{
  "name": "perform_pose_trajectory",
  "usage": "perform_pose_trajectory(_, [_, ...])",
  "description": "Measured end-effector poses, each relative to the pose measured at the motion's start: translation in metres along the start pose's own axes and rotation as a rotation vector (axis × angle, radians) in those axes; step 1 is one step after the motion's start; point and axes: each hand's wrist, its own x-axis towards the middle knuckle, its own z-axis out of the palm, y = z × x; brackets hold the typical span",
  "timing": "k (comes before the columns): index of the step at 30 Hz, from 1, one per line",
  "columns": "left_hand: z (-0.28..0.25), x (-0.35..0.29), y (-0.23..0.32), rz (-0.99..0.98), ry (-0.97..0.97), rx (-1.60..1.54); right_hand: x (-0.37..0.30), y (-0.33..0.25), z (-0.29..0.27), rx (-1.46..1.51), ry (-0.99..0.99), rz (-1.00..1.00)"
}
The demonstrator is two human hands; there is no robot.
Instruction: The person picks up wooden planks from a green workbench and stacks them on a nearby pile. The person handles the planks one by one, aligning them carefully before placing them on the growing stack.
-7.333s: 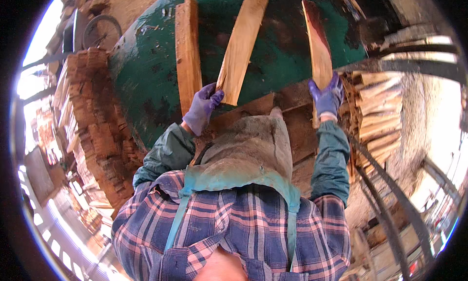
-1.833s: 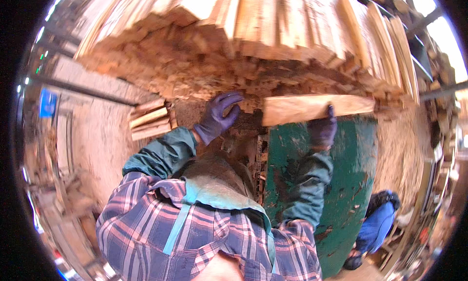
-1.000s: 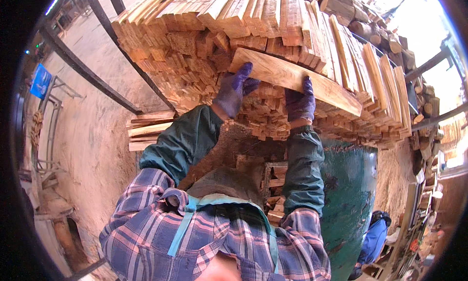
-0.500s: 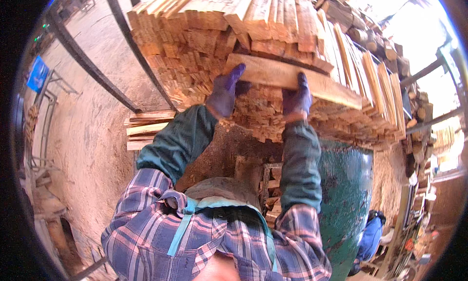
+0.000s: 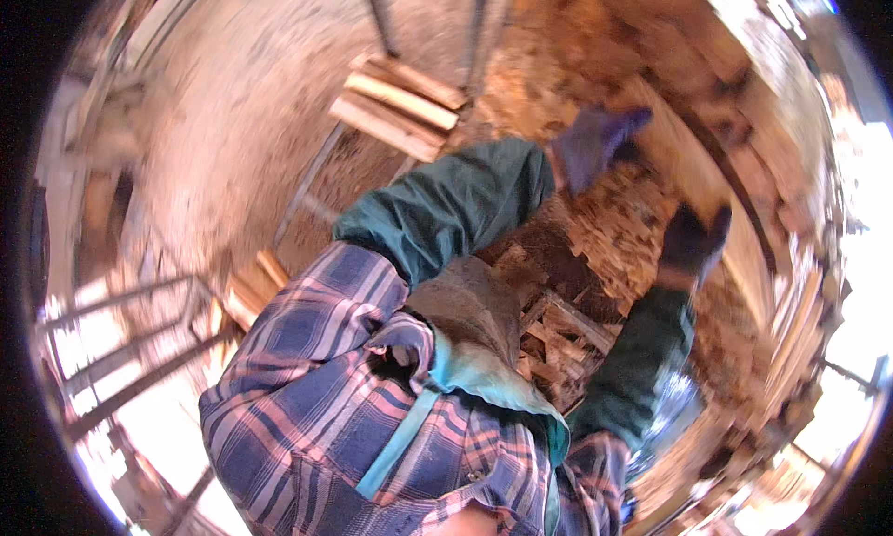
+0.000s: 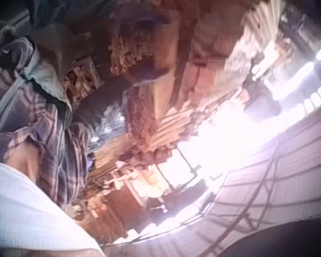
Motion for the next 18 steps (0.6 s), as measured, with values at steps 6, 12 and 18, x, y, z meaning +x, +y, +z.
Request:
perform_pose_trajectory(6, [-0.084,-0.179,-0.141,-0.300,0.178,0.293,-0.132,0.139,-0.016,-0.666,0.153,0.136])
perform_pose_trajectory(12, [-0.130,-0.277,-0.118,-0.125,0.148,0.506,-0.164,0.265,0.068,-0.587,-0.012,0.625])
perform_pose_trajectory(18, [-0.120,-0.283,-0.122,-0.521,0.578,0.291,-0.129,0.299,0.140,-0.799,-0.628,0.904])
